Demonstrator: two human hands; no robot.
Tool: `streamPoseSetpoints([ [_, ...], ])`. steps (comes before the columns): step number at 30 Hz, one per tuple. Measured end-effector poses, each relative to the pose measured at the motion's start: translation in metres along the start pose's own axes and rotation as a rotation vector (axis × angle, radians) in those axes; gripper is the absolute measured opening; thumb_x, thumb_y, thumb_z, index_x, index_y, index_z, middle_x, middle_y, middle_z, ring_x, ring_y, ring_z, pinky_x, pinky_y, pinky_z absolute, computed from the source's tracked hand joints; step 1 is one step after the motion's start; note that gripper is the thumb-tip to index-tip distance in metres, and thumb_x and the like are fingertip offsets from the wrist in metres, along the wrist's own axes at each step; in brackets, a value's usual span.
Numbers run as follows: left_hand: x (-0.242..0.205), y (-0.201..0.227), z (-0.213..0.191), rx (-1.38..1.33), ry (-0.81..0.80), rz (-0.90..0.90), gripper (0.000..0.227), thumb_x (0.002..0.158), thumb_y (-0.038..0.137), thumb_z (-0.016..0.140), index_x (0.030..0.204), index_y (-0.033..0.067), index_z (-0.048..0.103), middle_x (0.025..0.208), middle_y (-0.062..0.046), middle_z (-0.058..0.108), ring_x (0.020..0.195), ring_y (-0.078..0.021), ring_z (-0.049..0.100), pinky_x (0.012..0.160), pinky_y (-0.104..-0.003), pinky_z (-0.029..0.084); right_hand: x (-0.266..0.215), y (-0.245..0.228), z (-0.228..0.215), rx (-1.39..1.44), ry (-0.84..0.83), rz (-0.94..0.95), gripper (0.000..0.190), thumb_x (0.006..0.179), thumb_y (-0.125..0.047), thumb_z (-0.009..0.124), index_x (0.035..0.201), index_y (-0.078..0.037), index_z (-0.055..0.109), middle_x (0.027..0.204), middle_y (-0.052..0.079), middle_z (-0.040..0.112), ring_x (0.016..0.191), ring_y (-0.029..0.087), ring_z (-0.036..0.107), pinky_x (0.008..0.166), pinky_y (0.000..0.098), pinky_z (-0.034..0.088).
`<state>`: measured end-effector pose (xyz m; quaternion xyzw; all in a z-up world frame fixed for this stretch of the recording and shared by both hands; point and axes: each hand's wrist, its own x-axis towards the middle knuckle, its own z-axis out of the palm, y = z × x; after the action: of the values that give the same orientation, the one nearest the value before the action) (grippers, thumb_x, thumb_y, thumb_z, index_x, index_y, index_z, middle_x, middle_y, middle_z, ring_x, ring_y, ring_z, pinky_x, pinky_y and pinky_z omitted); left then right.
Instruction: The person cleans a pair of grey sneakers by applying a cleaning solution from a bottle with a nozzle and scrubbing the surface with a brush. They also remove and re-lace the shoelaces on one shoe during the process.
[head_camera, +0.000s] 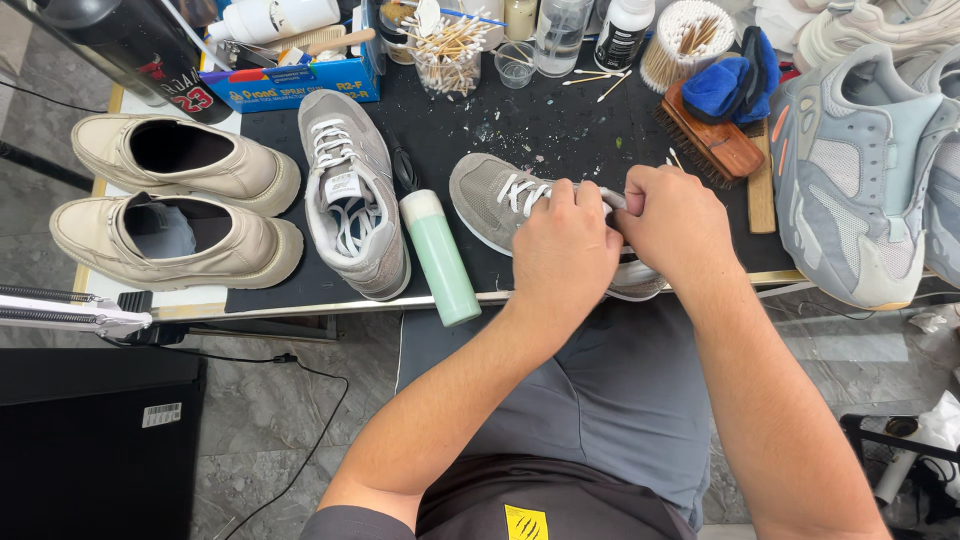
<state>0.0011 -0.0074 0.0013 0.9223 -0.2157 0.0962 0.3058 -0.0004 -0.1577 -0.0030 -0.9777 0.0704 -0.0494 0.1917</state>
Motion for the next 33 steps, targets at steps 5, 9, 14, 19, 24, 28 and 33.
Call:
streamPoseSetpoints([
  [5,0.001,-0.017,-0.011,-0.093,0.069,0.125,0.022,0.082,0.021,0.077,0.089,0.0048,0.064,0.091,-0.010,0.064,0.089,-0.0296,0.068,0.070,-0.042,0.056,-0.006,0.000,-0.013,0.136,0.011,-0.092,0.013,0.078,-0.010,0.074,0.085,-0.004,0.065,0.089,0.015,0.064,0.087,0.035,0.065,0.076,0.0451,0.053],
  [9,-0.001,-0.030,-0.019,-0.220,0.004,0.122,0.030,0.076,0.027,0.082,0.087,0.0053,0.065,0.092,-0.008,0.065,0.090,-0.0296,0.067,0.074,-0.042,0.055,-0.019,0.003,-0.025,0.321,0.015,-0.260,0.019,0.077,-0.012,0.077,0.093,-0.004,0.069,0.094,0.013,0.064,0.092,0.030,0.065,0.081,0.0406,0.052],
  [14,-0.002,-0.030,-0.017,-0.198,-0.018,0.131,0.021,0.081,0.022,0.079,0.088,0.0059,0.066,0.093,-0.007,0.065,0.091,-0.0276,0.067,0.077,-0.041,0.055,-0.019,0.010,-0.025,0.337,-0.063,-0.312,0.024,0.074,-0.018,0.083,0.094,-0.005,0.077,0.116,0.018,0.065,0.107,0.032,0.064,0.090,0.0388,0.050],
  [19,-0.007,-0.030,-0.012,-0.171,0.041,0.160,0.016,0.082,0.018,0.076,0.087,0.0062,0.066,0.092,-0.007,0.063,0.090,-0.0266,0.067,0.076,-0.041,0.055,-0.006,0.011,-0.015,0.531,-0.194,-0.009,0.023,0.087,-0.027,0.078,0.098,-0.008,0.080,0.129,0.013,0.069,0.109,0.022,0.068,0.094,0.0349,0.050],
  [24,-0.008,-0.029,-0.007,-0.143,0.108,0.161,0.014,0.081,0.015,0.075,0.084,0.0063,0.065,0.089,-0.007,0.063,0.087,-0.0266,0.067,0.073,-0.041,0.055,-0.005,0.011,-0.010,0.532,-0.136,0.005,0.022,0.088,-0.026,0.075,0.093,-0.005,0.078,0.109,0.007,0.078,0.091,0.018,0.072,0.084,0.0322,0.053],
  [28,-0.007,-0.029,-0.009,-0.190,0.169,0.132,0.013,0.082,0.015,0.073,0.084,0.0063,0.064,0.088,-0.006,0.063,0.084,-0.0264,0.067,0.072,-0.040,0.055,-0.010,0.004,-0.012,0.248,-0.207,0.186,0.020,0.082,-0.026,0.082,0.089,-0.007,0.081,0.073,0.016,0.072,0.065,0.028,0.065,0.069,0.0371,0.052],
  [33,-0.007,-0.025,-0.019,-0.242,0.164,0.152,0.013,0.088,0.018,0.074,0.089,0.0075,0.066,0.096,-0.005,0.066,0.092,-0.0253,0.068,0.077,-0.039,0.055,-0.016,-0.016,-0.020,0.072,-0.215,0.241,0.028,0.082,-0.031,0.085,0.082,-0.004,0.078,0.072,0.016,0.070,0.064,0.029,0.065,0.068,0.0388,0.052],
])
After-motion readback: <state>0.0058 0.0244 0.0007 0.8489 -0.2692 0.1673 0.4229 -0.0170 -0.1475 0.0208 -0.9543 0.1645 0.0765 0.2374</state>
